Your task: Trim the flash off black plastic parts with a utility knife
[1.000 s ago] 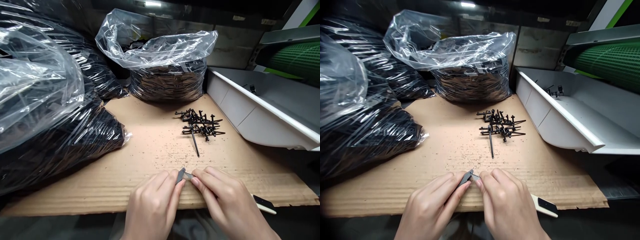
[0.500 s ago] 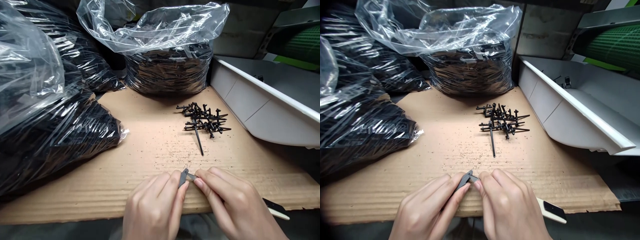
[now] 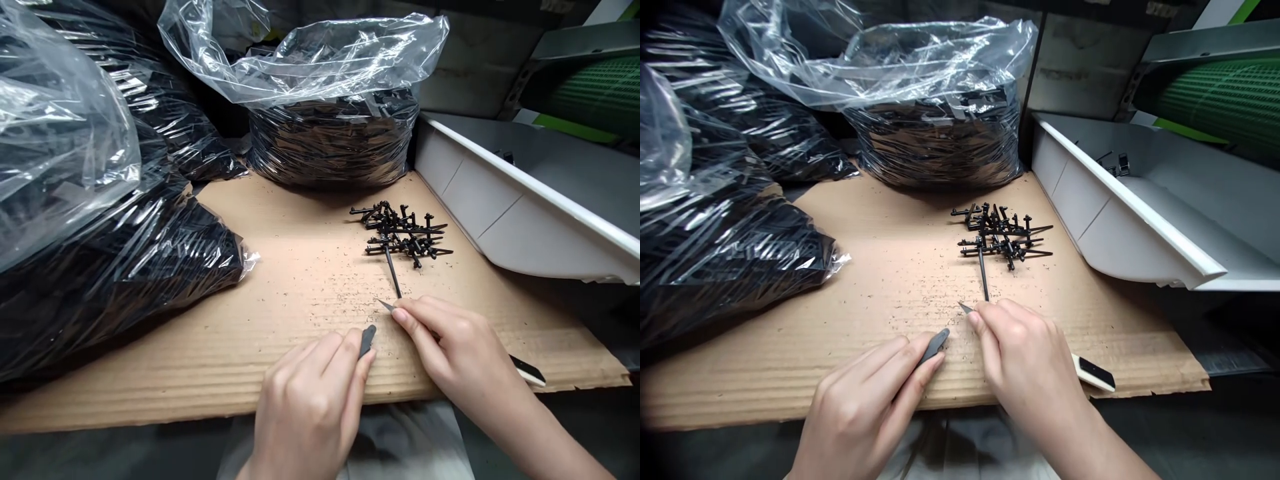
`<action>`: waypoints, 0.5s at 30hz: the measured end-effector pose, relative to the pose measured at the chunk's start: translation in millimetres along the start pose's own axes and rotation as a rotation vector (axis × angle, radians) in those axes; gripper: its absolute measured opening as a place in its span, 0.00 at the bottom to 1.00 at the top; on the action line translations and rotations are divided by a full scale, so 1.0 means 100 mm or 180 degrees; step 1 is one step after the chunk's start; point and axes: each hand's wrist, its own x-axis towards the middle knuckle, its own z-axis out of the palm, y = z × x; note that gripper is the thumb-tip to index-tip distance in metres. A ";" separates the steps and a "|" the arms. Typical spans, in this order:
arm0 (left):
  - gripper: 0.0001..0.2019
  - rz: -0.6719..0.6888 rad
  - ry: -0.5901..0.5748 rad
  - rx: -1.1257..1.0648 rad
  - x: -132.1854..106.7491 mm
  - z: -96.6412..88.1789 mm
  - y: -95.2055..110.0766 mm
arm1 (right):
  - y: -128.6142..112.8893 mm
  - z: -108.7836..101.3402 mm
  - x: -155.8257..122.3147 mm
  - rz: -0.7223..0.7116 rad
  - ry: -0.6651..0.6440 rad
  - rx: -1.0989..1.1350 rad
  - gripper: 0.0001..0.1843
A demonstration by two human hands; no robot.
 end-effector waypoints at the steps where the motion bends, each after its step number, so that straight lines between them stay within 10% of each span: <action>1: 0.09 0.0007 0.0022 -0.0006 0.00 0.00 0.00 | 0.01 -0.01 -0.01 0.0020 -0.0067 0.0121 0.13; 15: 0.10 -0.0129 -0.0183 -0.0325 -0.08 -0.08 -0.04 | 0.04 -0.12 -0.22 -0.0313 0.0185 0.0449 0.11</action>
